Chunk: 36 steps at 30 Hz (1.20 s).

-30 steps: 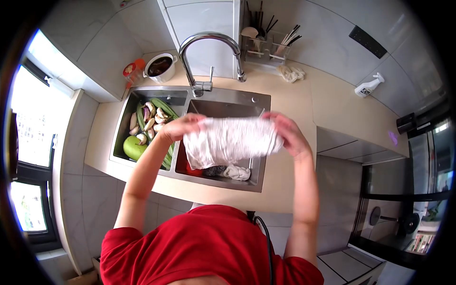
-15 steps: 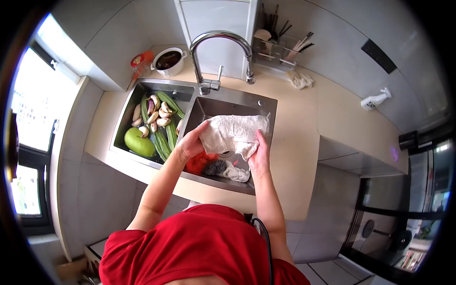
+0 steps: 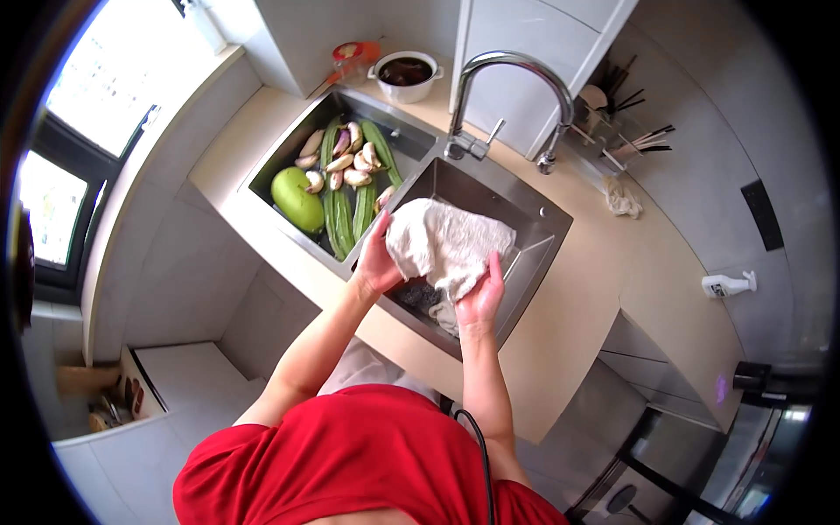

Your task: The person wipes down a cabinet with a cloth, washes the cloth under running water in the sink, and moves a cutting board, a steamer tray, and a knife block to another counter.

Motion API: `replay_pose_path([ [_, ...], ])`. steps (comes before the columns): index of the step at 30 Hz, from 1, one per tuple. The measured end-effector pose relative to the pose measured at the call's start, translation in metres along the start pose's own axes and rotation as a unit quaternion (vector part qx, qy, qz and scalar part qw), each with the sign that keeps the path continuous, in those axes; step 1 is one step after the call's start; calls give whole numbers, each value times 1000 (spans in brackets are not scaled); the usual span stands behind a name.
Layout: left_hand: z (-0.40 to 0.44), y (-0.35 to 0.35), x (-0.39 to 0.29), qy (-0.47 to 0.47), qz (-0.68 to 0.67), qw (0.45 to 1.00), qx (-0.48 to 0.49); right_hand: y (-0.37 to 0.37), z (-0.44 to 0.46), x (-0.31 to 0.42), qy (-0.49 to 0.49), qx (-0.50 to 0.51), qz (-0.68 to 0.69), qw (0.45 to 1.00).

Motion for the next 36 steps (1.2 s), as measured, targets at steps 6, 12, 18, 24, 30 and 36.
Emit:
replay_pose_path([
  [6, -17, -7, -29, -33, -127, 990, 49, -32, 10, -21, 0, 94, -3, 996],
  [12, -30, 21, -149, -137, -122, 981, 62, -97, 63, -114, -66, 166, -53, 982],
  [18, -46, 9, -272, -296, -2, 949, 109, -168, 137, -193, -83, 124, -211, 966],
  [24, -95, 3, -347, -405, 23, 912, 55, -188, 217, -278, -381, 313, -70, 867],
  [30, -190, 16, -385, -535, 58, 843, -16, -224, 188, -385, -513, 335, -64, 787],
  [36, -330, 35, -458, -647, 61, 754, -92, -266, 126, -547, -626, 320, -50, 710],
])
Point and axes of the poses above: each hand's wrist, its own z-axis towards the middle knuckle, its own y-axis out of the back of the hand, x = y × z, the point moved 6 cm from there along z, towards the middle knuckle, and after that the axes turned 12 degrees about -y, right-handed, at the moved point
